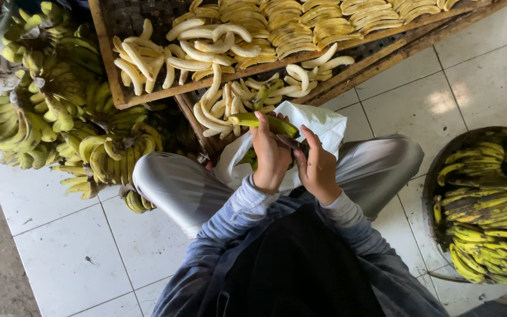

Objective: The person sits on the floor and peels green bananas one at a time using a small knife, cutting the peel and pulling it off by hand. Peeled bananas are placed onto wooden drying trays, and discarded peels are dropped into a plastic bag beside them.

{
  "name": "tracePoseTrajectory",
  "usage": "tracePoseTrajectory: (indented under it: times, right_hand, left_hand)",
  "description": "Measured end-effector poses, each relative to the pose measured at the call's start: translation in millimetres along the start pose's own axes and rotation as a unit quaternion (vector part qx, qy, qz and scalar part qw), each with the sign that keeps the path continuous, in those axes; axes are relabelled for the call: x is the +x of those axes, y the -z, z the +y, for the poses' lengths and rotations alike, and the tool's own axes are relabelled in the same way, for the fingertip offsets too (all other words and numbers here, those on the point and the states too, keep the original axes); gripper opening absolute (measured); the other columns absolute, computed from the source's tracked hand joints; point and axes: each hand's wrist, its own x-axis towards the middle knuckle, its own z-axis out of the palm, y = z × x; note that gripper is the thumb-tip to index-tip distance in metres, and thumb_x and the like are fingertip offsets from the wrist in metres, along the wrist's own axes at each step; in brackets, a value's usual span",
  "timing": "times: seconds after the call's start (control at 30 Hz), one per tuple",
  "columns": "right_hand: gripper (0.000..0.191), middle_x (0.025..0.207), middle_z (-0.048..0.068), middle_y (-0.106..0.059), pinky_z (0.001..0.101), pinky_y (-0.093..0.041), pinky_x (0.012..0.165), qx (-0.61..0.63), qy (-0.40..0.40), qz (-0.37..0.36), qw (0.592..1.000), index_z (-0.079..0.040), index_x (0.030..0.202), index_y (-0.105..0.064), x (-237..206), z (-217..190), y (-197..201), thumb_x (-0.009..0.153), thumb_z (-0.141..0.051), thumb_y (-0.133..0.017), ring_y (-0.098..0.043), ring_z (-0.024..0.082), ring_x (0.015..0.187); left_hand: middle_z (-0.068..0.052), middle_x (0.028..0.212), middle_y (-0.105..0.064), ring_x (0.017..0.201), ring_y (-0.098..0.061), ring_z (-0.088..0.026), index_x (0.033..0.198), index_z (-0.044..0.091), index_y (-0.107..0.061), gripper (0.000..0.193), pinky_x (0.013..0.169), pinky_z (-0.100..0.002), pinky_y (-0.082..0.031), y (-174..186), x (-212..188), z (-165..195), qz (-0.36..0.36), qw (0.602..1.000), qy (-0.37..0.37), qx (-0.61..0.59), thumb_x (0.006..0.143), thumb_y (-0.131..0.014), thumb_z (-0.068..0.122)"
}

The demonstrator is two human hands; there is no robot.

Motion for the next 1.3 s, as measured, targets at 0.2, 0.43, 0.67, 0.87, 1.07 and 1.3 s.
tracePoseTrajectory:
  times: [0.2, 0.43, 0.67, 0.87, 1.07, 1.3]
  right_hand:
    - [0.045, 0.111, 0.019, -0.066, 0.0409, -0.052, 0.067, -0.025, -0.031, -0.021, 0.999, 0.0, 0.147, -0.047, 7, -7, 2, 0.106, -0.013, -0.059, -0.068, 0.034, 0.078]
    - [0.037, 0.114, 0.019, -0.066, 0.0412, -0.053, 0.072, -0.024, 0.014, 0.012, 1.0, -0.001, 0.14, -0.048, 14, -8, -4, 0.107, -0.014, -0.059, -0.068, 0.037, 0.087]
    - [0.036, 0.103, 0.014, -0.069, 0.0416, -0.051, 0.064, -0.006, 0.055, -0.142, 0.988, -0.004, 0.131, -0.052, 14, -14, 15, 0.101, -0.017, -0.067, -0.068, 0.032, 0.076]
    - [0.036, 0.089, 0.01, -0.072, 0.0397, -0.05, 0.057, 0.0, 0.039, -0.191, 0.981, -0.007, 0.132, -0.054, 46, -18, 51, 0.1, -0.014, -0.068, -0.069, 0.03, 0.068]
    - [0.034, 0.096, 0.014, -0.069, 0.04, -0.051, 0.065, -0.067, 0.059, -0.146, 0.985, -0.006, 0.132, -0.057, 78, -34, 130, 0.1, -0.011, -0.068, -0.068, 0.032, 0.074]
    - [0.036, 0.099, 0.013, -0.066, 0.0365, -0.05, 0.065, -0.036, -0.013, -0.134, 0.99, -0.005, 0.137, -0.056, 60, -34, 161, 0.102, -0.009, -0.063, -0.064, 0.027, 0.071]
  left_hand:
    - [-0.006, 0.099, -0.057, 0.089, -0.059, -0.02, 0.122, 0.012, -0.047, 0.028, 0.087, -0.04, -0.056, 3, -5, -2, -0.006, 1.0, -0.002, 0.001, 0.107, -0.054, 0.033]
    - [-0.007, 0.095, -0.056, 0.083, -0.06, -0.021, 0.119, 0.011, -0.044, 0.031, 0.071, -0.036, -0.053, 4, -19, -6, 0.006, 0.999, -0.042, -0.004, 0.107, -0.054, 0.038]
    - [-0.007, 0.109, -0.06, 0.088, -0.058, -0.016, 0.159, 0.01, -0.037, 0.059, 0.077, -0.029, -0.052, 2, -4, 40, -0.292, 0.944, 0.149, 0.037, 0.109, -0.055, 0.035]
    - [-0.009, 0.124, -0.063, 0.111, -0.064, -0.021, 0.165, 0.007, -0.027, 0.074, 0.096, -0.03, -0.055, 11, 9, 77, -0.464, 0.835, 0.208, 0.211, 0.106, -0.059, 0.037]
    - [-0.005, 0.119, -0.06, 0.106, -0.064, -0.015, 0.146, -0.002, -0.054, 0.055, 0.088, -0.031, -0.059, 43, 60, 70, -0.507, 0.705, 0.136, 0.478, 0.105, -0.067, 0.033]
    - [-0.002, 0.112, -0.062, 0.096, -0.063, -0.011, 0.143, 0.001, -0.05, 0.058, 0.084, -0.028, -0.056, 92, 79, 52, -0.467, 0.72, 0.081, 0.506, 0.096, -0.072, 0.027]
